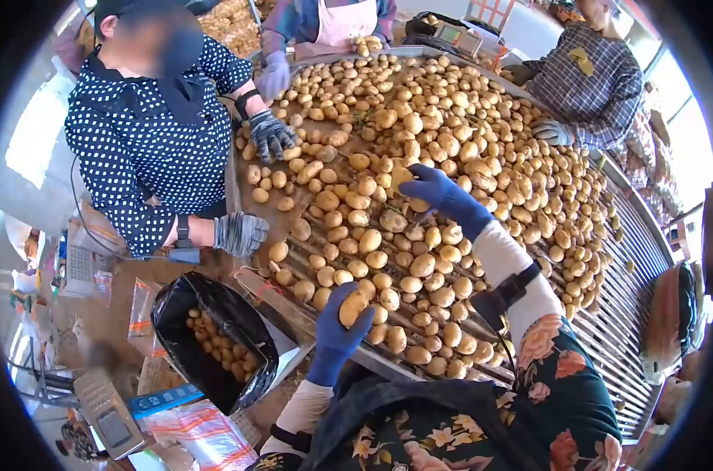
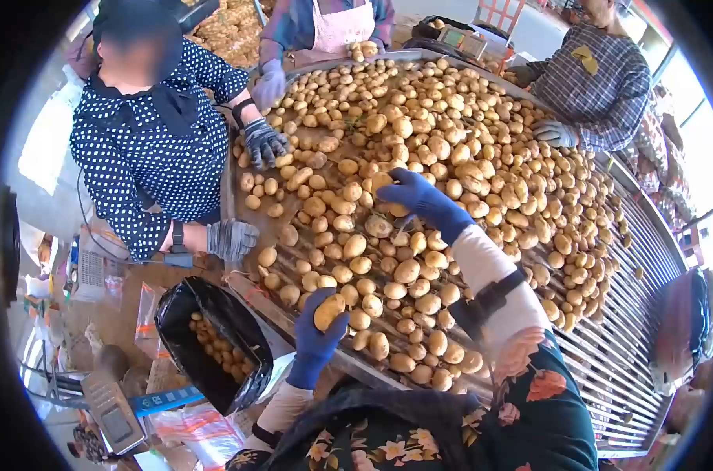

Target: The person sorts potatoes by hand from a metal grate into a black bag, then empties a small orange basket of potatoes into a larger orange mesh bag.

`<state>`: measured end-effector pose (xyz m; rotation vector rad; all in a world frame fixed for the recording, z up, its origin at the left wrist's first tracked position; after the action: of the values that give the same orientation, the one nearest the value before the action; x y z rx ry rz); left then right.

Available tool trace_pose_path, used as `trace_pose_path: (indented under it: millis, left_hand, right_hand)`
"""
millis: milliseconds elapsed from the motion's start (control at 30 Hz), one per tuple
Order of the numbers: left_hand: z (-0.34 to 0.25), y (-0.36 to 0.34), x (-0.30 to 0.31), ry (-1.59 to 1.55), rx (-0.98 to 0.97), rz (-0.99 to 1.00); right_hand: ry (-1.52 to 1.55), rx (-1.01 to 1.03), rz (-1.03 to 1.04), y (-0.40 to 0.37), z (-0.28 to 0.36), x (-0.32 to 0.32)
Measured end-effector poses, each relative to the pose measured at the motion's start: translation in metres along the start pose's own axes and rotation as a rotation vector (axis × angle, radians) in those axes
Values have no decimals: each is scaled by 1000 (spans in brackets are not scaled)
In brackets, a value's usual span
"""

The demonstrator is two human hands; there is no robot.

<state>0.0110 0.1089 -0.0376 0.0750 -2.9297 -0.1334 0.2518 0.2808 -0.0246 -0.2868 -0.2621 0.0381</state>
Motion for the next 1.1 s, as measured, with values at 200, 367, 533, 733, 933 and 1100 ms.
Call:
trace_pose_path:
  millis: [200, 367, 533, 733, 933, 1100]
  left_hand:
    - [3, -1, -4, -72, 88, 29]
    - [-2, 2, 0, 1, -8, 9]
    - [-6, 2, 0, -9, 42, 11]
    - [4, 2, -2, -92, 95, 13]
    - [-5, 3, 1, -41, 50, 11]
    - [-2, 3, -2, -72, 77, 35]
  right_hand:
    - [356, -59, 126, -47, 17, -5]
    - [-1016, 507, -33, -40, 23, -36]
    - [-1389, 290, -15, -23, 7, -56]
    - [-1462, 392, 101, -20, 2, -72]
    - [-1177, 544, -10, -35, -1, -62]
    - [-1227, 488, 41, -29, 2, -71]
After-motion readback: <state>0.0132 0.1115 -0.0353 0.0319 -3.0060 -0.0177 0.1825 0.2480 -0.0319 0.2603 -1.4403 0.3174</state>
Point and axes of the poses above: each hand's wrist, its own y-axis towards the middle knuckle, its own x-axis out of the back of the hand, z = x × y, the point moved 10 cm from there along y, towards the middle knuckle, and after that the axes turned 9 degrees about -z, right-handed, at the moved point
